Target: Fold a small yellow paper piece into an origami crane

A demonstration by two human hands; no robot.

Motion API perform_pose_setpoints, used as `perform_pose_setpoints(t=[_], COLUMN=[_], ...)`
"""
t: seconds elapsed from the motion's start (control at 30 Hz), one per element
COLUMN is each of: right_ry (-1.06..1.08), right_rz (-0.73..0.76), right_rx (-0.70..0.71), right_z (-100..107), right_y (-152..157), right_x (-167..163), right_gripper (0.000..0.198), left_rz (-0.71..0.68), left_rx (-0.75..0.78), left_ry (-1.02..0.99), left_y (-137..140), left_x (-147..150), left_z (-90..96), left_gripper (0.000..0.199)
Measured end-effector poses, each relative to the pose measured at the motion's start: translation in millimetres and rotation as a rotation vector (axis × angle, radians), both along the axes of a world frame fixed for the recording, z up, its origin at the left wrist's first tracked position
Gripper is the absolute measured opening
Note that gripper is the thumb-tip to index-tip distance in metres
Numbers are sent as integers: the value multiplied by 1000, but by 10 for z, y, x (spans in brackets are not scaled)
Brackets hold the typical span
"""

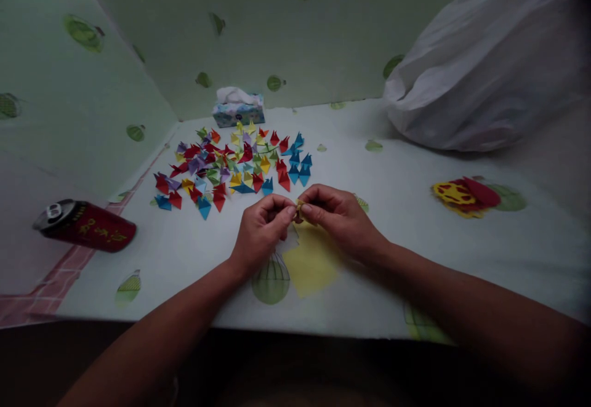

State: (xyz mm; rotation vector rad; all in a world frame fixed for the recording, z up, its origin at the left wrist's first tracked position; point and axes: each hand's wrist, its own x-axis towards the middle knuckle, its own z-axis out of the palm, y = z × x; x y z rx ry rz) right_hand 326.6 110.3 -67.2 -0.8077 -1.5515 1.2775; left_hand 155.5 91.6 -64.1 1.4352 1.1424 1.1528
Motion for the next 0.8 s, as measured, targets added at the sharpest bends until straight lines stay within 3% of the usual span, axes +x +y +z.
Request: perform_pose_setpoints(t=[0.2, 0.37, 0.6, 0.8], right_ry=[-43, -155, -225, -266], right_rz=[-40, -105, -139, -160], right_rx=[43, 203, 403, 528], right_z=[-13, -11, -46, -26], right_y=[10, -9, 19, 19], right_x=[1, 3, 11, 3], right_gripper=[8, 6, 12, 15], left_rz=[-10, -24, -102, -166], left_rx=[-55, -170, -365, -432], left_ry=[-51, -91, -301, -359], left_y=[15, 12, 40, 53], left_x=[-8, 12, 20, 12], left_z=[-11, -3, -13, -31], left_gripper=[16, 22, 23, 27])
